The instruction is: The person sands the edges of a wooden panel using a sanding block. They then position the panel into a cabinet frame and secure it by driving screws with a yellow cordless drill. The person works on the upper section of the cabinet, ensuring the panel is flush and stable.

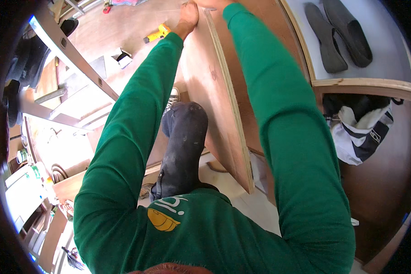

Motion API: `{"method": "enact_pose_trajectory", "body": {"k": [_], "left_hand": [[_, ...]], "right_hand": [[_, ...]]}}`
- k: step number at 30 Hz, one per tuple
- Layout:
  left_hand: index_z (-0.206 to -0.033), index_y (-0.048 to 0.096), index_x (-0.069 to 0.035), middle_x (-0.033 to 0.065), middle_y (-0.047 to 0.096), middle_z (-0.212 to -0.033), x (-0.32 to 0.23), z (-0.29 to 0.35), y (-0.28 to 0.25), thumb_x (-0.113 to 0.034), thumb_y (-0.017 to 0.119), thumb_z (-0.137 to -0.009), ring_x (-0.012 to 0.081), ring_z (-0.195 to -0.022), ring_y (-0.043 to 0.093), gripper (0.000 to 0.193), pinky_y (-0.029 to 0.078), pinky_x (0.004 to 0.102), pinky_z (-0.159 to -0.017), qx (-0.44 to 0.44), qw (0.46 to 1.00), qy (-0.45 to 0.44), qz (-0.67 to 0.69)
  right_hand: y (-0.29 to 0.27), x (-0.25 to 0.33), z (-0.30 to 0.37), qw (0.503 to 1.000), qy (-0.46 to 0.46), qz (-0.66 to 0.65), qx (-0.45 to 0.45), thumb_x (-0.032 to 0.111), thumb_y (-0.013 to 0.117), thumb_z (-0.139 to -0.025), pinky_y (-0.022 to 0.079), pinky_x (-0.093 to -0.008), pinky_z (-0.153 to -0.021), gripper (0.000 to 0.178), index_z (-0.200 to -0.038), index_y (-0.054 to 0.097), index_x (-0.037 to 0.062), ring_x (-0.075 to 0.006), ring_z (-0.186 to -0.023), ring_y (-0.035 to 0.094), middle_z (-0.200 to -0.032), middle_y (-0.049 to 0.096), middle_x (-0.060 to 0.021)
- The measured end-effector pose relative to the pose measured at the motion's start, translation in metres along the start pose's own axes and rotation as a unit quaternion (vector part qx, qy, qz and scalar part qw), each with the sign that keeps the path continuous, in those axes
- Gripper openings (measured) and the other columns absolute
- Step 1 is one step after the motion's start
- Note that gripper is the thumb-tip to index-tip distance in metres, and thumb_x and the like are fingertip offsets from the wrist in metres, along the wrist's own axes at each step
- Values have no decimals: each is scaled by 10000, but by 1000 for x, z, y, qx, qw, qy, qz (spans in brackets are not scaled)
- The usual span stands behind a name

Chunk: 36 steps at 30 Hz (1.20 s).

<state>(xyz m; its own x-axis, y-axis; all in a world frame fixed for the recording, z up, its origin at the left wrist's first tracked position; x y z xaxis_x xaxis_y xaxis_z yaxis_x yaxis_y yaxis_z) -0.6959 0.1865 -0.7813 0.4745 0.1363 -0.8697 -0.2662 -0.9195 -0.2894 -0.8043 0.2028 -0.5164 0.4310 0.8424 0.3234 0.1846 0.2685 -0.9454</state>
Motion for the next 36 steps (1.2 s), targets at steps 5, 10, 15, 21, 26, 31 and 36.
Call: {"method": "enact_pose_trajectory", "body": {"k": [5,10,15,21,26,31,36], "left_hand": [[-1152,658,40,348,652,-1184,7,3,24,-323,254,-1089,504,-1158,597,547,475,532,-1004,-28,998,34,49],[-1158,658,46,345,655,-1186,-16,19,11,-336,268,-1082,495,-1152,600,552,473,525,-1007,37,999,-8,26],[-1150,660,52,344,659,-1178,-18,16,-15,-348,287,-1073,487,-1140,605,552,472,520,-1003,34,998,-28,36],[-1141,663,58,342,665,-1168,-36,25,-12,-362,310,-1063,478,-1125,610,554,471,514,-998,68,993,-52,76],[-1133,665,63,341,669,-1160,-33,19,-23,-373,329,-1054,470,-1113,614,557,470,509,-995,74,991,-67,89],[-1126,667,69,340,673,-1151,-42,22,-13,-384,348,-1046,463,-1101,618,560,469,504,-991,90,988,-71,107],[-1118,669,74,338,678,-1143,-44,37,-4,-396,367,-1037,455,-1088,623,565,468,499,-987,103,985,-75,115]], "right_hand": [[-8,-9,25,1000,-10,1,21,423,468,-974,491,-486,-1060,782,-1418,383,-214,-500,-1223,608,-1258,599,-425],[-11,-23,78,999,6,37,22,410,455,-978,503,-503,-1032,772,-1417,383,-222,-506,-1161,639,-1233,615,-418],[-26,-19,165,998,44,-17,41,381,460,-988,512,-525,-1006,729,-1415,392,-206,-514,-1150,642,-1213,628,-412],[-41,-51,296,996,67,-53,12,401,574,-957,530,-578,-922,682,-1320,455,-164,-532,-1002,674,-1061,665,-402],[-64,-54,416,992,99,-35,64,360,609,-966,543,-592,-835,595,-1278,399,-100,-551,-931,663,-990,667,-383],[-69,-65,491,992,103,-59,52,334,631,-977,537,-583,-793,526,-1241,406,-61,-547,-915,657,-979,658,-369],[-77,-67,564,979,167,-67,92,322,654,-972,531,-567,-799,551,-1297,400,-43,-541,-952,650,-1026,649,-375]]}}
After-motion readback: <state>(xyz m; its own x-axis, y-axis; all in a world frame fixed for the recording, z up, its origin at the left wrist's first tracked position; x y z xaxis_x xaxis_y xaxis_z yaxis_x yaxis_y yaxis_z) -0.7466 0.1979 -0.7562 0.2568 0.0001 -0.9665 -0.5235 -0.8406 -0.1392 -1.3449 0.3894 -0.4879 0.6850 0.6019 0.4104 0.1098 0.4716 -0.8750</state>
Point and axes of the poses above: each hand's wrist, its own z-axis away from the middle knuckle, its own y-axis out of the palm, x = y × z, the point moved 1 cm from there along -z, towards the middle knuckle
